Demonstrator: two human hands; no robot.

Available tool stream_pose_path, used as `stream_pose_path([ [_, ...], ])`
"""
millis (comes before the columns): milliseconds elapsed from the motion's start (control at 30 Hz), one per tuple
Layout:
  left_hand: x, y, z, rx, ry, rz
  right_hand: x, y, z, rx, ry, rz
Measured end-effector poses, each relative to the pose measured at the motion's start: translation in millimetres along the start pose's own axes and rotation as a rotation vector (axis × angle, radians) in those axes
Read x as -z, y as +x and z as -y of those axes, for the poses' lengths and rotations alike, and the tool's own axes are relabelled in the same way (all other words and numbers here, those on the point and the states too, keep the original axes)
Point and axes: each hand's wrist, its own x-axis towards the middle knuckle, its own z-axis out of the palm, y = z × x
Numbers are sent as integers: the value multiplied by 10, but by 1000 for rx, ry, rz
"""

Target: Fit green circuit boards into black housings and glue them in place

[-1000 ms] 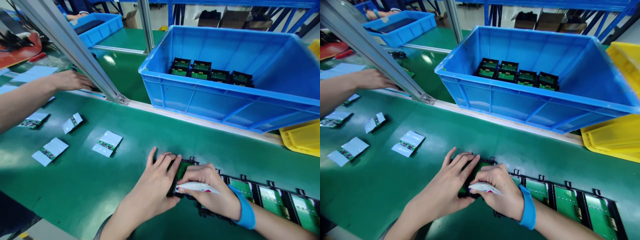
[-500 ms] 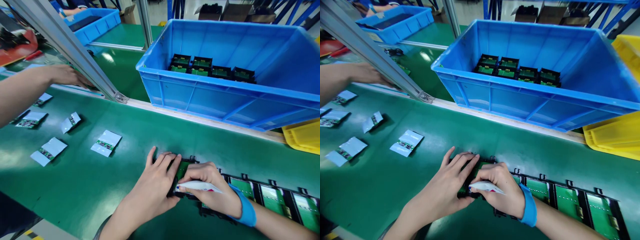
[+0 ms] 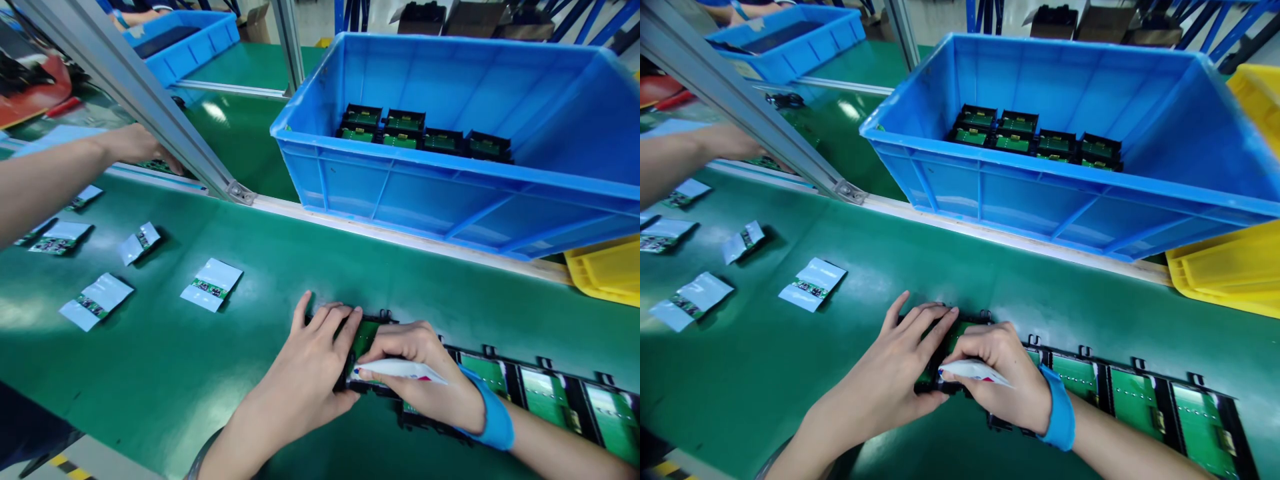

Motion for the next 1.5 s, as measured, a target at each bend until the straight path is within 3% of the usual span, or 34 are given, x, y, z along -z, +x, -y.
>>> stream_pose_path([
  [1500, -2, -4, -13, 1, 18, -2, 24, 9, 65, 39, -61, 43],
])
